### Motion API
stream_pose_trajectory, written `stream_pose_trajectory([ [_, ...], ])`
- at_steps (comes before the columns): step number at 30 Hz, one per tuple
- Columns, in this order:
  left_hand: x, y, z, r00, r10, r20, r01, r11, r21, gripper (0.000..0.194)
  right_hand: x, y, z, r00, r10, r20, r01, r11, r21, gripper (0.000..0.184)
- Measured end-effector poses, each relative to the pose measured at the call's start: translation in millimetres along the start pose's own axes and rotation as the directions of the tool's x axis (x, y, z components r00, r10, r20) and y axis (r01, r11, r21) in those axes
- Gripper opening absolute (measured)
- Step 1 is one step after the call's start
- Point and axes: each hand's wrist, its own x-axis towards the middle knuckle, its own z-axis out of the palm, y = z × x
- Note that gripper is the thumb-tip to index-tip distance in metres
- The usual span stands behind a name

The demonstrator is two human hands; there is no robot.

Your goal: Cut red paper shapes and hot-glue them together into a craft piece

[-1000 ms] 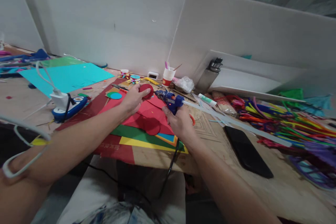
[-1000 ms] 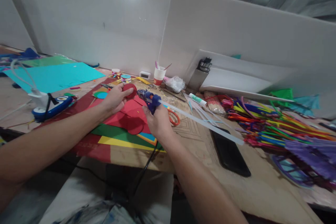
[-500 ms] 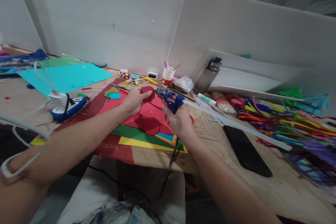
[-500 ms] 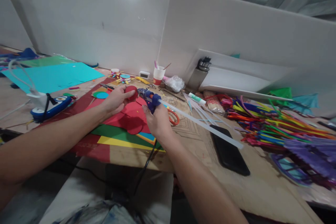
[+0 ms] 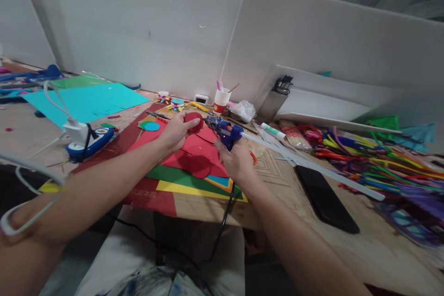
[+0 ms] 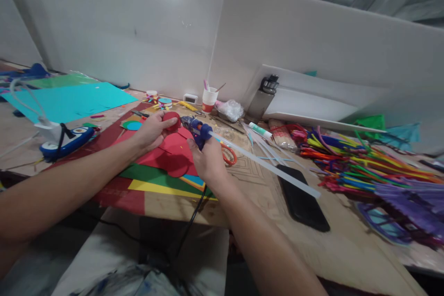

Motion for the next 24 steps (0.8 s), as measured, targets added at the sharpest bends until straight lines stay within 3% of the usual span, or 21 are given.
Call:
stream_pose_trajectory([
  [14,1.4,3.2,-0.4,0.999,0.008,-0.045,-0.009,1.000,-0.015,0.025,-2.4,-1.1,-0.1,0.999,0.040,0.010,-0.040,0.999,-0.032,0.017],
  [24,-1.5,-2.1,-0.7,0.999,-0.004,0.045,0.002,0.999,0.052,0.030,-0.7,0.3,-0.3,0.998,0.047,-0.038,-0.045,0.998,0.054,0.017],
])
